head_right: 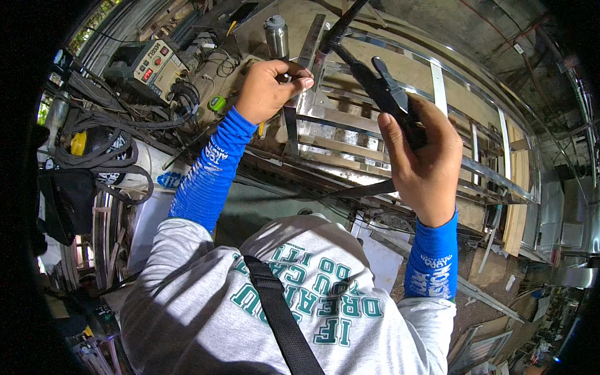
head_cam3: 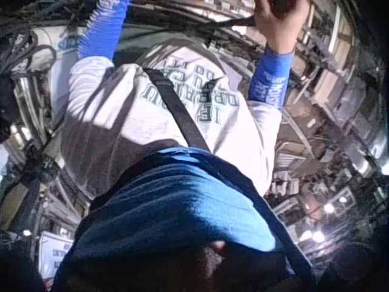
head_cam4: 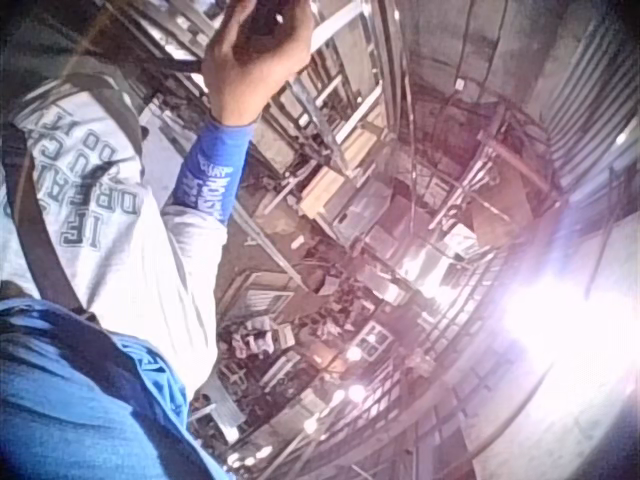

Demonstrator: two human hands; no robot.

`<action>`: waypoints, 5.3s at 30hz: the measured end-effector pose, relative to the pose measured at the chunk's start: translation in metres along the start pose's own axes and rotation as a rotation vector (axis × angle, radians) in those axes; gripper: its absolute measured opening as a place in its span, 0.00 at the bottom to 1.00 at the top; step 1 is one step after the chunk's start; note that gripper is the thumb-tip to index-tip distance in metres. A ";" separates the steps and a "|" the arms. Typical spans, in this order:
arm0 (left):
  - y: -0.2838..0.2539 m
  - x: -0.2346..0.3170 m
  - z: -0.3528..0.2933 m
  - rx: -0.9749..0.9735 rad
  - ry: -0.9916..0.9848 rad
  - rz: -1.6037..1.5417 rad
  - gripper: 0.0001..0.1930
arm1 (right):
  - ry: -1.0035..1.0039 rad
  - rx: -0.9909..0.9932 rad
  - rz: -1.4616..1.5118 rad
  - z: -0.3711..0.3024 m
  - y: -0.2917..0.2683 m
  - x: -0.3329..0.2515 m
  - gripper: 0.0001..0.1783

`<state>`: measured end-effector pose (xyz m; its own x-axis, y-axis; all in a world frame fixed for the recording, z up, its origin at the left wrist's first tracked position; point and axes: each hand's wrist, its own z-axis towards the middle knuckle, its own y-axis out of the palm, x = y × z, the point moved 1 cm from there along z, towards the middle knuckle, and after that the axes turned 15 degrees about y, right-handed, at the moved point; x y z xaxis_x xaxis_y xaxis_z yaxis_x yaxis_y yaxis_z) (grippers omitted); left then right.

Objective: The person welds a metal frame using a welding torch, then removes clamps and a wooden template. They use an angle grinder to smooth the welds and attach a ground clamp to the frame.

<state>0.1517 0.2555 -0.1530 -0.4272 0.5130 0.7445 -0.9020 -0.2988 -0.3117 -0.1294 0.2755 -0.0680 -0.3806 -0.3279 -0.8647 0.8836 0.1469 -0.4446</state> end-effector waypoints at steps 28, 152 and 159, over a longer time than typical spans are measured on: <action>0.010 -0.012 -0.009 0.076 0.015 -0.108 0.08 | 0.009 -0.024 -0.020 0.000 0.002 -0.005 0.19; 0.005 -0.035 0.079 -0.262 0.151 -0.159 0.15 | 0.322 -0.233 -0.336 0.048 -0.003 0.032 0.24; 0.003 -0.020 0.087 -0.351 0.181 -0.063 0.19 | 0.263 -0.172 -0.334 0.047 -0.004 0.037 0.30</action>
<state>0.1629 0.1743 -0.1181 -0.3466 0.6643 0.6623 -0.8798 0.0146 -0.4751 -0.1343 0.2193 -0.0874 -0.7131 -0.1387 -0.6872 0.6509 0.2334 -0.7224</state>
